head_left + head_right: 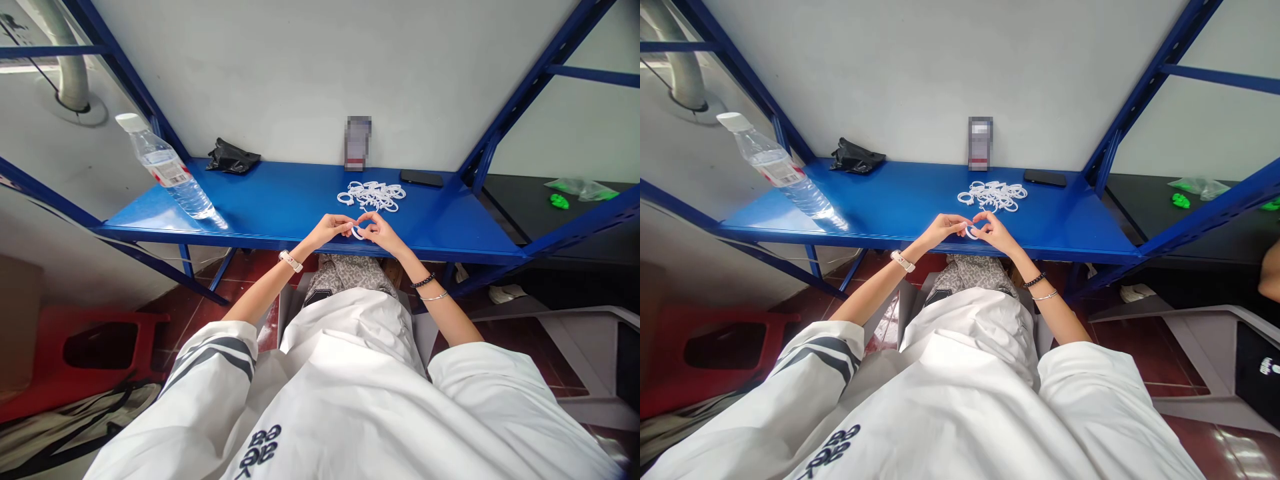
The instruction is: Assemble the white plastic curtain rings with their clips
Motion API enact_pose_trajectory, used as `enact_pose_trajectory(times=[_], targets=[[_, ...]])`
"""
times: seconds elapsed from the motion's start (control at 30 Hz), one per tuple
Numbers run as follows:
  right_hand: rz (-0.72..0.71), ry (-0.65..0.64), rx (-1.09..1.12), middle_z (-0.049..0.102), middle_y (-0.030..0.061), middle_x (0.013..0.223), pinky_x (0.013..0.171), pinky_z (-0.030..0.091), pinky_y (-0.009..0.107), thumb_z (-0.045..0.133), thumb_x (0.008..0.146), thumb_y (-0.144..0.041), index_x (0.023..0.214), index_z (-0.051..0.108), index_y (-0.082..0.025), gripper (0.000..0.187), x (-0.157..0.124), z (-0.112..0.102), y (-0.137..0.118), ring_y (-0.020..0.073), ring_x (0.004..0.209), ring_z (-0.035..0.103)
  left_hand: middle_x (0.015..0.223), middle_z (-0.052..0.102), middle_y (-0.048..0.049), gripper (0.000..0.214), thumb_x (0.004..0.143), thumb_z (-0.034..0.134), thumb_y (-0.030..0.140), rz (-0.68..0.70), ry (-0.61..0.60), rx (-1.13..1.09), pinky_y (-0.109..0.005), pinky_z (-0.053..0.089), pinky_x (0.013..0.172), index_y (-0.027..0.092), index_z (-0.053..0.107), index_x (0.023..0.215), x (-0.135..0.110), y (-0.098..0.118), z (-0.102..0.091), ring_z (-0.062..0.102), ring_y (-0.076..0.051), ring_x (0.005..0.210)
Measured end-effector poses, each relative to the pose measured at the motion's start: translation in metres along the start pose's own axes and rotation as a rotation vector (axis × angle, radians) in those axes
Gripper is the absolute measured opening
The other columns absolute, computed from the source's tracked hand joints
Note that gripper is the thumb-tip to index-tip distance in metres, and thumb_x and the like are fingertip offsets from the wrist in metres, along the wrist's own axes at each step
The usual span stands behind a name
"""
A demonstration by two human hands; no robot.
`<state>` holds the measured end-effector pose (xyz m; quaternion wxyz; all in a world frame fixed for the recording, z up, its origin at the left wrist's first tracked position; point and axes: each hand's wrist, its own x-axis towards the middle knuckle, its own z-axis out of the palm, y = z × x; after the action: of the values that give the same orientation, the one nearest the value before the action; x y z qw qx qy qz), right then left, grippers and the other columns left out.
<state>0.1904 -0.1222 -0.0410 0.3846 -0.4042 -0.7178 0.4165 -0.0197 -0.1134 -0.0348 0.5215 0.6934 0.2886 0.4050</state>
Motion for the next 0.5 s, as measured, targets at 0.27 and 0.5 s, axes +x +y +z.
enact_pose_trajectory(times=[0.27, 0.5], targets=[[-0.033, -0.114, -0.080, 0.063, 0.0074, 0.115, 0.053, 0.039, 0.022, 0.078, 0.069, -0.047, 0.123, 0.053, -0.023, 0.064, -0.0032, -0.0005, -0.0027, 0.0112, 0.070, 0.056, 0.076, 0.071, -0.0082, 0.047, 0.078, 0.073, 0.051, 0.002, -0.037, 0.016, -0.026, 0.050, 0.068, 0.008, 0.075, 0.096, -0.0001, -0.0005, -0.0007, 0.061, -0.013, 0.067], [-0.106, -0.102, -0.208, 0.065, 0.0009, 0.081, 0.062, 0.039, 0.024, 0.075, 0.074, -0.050, 0.103, 0.064, -0.018, 0.045, -0.0064, 0.0039, -0.0004, 0.0130, 0.068, 0.054, 0.076, 0.070, -0.0080, 0.048, 0.075, 0.075, 0.052, 0.000, -0.028, -0.012, -0.026, 0.049, 0.068, 0.008, 0.073, 0.091, 0.0007, -0.0001, 0.0001, 0.060, -0.013, 0.068]])
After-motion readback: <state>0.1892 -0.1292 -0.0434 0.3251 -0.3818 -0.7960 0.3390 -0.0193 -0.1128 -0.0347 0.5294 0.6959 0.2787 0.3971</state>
